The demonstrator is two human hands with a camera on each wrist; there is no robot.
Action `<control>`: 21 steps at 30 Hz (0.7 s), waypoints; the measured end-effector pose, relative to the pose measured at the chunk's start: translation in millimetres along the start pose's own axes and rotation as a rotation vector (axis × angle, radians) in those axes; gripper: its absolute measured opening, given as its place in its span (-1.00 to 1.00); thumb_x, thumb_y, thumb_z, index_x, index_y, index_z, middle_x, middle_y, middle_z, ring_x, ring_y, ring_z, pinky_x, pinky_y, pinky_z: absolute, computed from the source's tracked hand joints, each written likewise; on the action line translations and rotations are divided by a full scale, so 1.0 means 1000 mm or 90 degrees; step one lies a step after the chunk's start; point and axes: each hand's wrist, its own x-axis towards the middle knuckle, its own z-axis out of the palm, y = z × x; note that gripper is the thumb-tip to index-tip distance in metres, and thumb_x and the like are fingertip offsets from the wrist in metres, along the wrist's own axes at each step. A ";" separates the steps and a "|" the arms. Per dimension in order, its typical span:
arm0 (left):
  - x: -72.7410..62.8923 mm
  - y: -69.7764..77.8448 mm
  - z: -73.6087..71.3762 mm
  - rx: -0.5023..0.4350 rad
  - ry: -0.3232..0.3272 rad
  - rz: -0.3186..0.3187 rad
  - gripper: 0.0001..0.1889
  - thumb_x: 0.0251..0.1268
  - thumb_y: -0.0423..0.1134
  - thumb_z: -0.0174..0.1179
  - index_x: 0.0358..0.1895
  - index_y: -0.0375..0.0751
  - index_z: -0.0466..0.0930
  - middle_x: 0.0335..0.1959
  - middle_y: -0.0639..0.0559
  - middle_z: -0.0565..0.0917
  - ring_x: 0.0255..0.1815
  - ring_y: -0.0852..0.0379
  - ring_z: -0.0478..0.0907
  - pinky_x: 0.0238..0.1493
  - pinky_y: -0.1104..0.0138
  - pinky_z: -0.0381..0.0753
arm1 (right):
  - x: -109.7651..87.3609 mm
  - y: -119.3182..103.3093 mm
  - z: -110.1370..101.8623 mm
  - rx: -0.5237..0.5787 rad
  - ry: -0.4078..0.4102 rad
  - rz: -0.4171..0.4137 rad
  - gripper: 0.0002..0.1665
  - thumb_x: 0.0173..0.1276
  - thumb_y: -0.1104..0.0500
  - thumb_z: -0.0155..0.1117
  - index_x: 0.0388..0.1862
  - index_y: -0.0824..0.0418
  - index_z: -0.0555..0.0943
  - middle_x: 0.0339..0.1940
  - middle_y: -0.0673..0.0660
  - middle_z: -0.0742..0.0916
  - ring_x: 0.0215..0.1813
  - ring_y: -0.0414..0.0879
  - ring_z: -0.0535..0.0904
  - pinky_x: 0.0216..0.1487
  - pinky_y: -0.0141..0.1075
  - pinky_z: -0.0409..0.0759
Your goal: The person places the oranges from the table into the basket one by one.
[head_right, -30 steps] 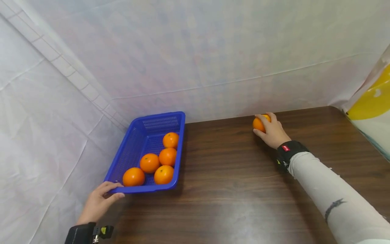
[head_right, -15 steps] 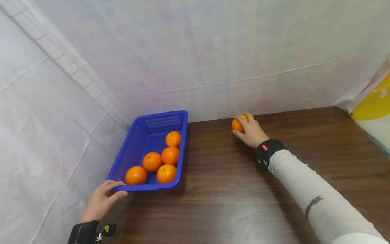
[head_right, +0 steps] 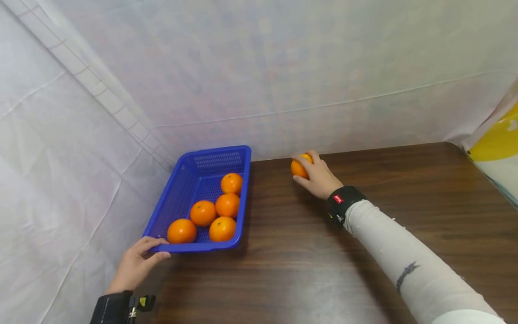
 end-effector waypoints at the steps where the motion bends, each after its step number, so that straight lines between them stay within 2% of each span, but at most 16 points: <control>1: 0.000 0.000 0.000 0.001 0.001 -0.001 -0.73 -0.06 -0.33 0.57 -0.21 -0.13 0.79 -0.30 0.11 0.69 -0.21 0.45 0.51 -0.15 0.65 0.39 | 0.001 -0.003 0.001 0.003 -0.001 -0.003 -0.25 0.44 -0.01 0.33 0.52 0.02 0.29 0.50 0.39 0.23 0.29 0.38 0.39 0.22 0.24 0.48; 8: 0.001 0.000 0.001 0.013 -0.007 -0.023 -0.73 -0.04 -0.30 0.57 -0.21 -0.12 0.78 -0.28 0.14 0.68 -0.19 0.44 0.50 -0.12 0.66 0.38 | 0.007 -0.024 0.004 0.011 -0.010 -0.027 -0.26 0.45 0.00 0.32 0.53 0.01 0.29 0.51 0.37 0.24 0.31 0.36 0.38 0.23 0.22 0.48; 14: 0.002 -0.002 0.001 0.012 -0.005 -0.009 -0.73 -0.04 -0.32 0.57 -0.21 -0.14 0.78 -0.28 0.12 0.68 -0.19 0.45 0.50 -0.11 0.66 0.37 | 0.015 -0.041 0.010 0.023 -0.002 -0.055 -0.29 0.45 -0.01 0.32 0.50 0.00 0.32 0.49 0.36 0.26 0.28 0.34 0.40 0.23 0.19 0.49; 21: 0.001 -0.002 0.002 0.012 0.000 -0.011 -0.72 -0.07 -0.33 0.57 -0.22 -0.13 0.78 -0.28 0.15 0.68 -0.20 0.45 0.50 -0.11 0.66 0.37 | 0.029 -0.062 0.022 0.034 0.021 -0.113 -0.33 0.43 0.00 0.34 0.46 -0.03 0.38 0.41 0.28 0.35 0.22 0.25 0.45 0.21 0.12 0.50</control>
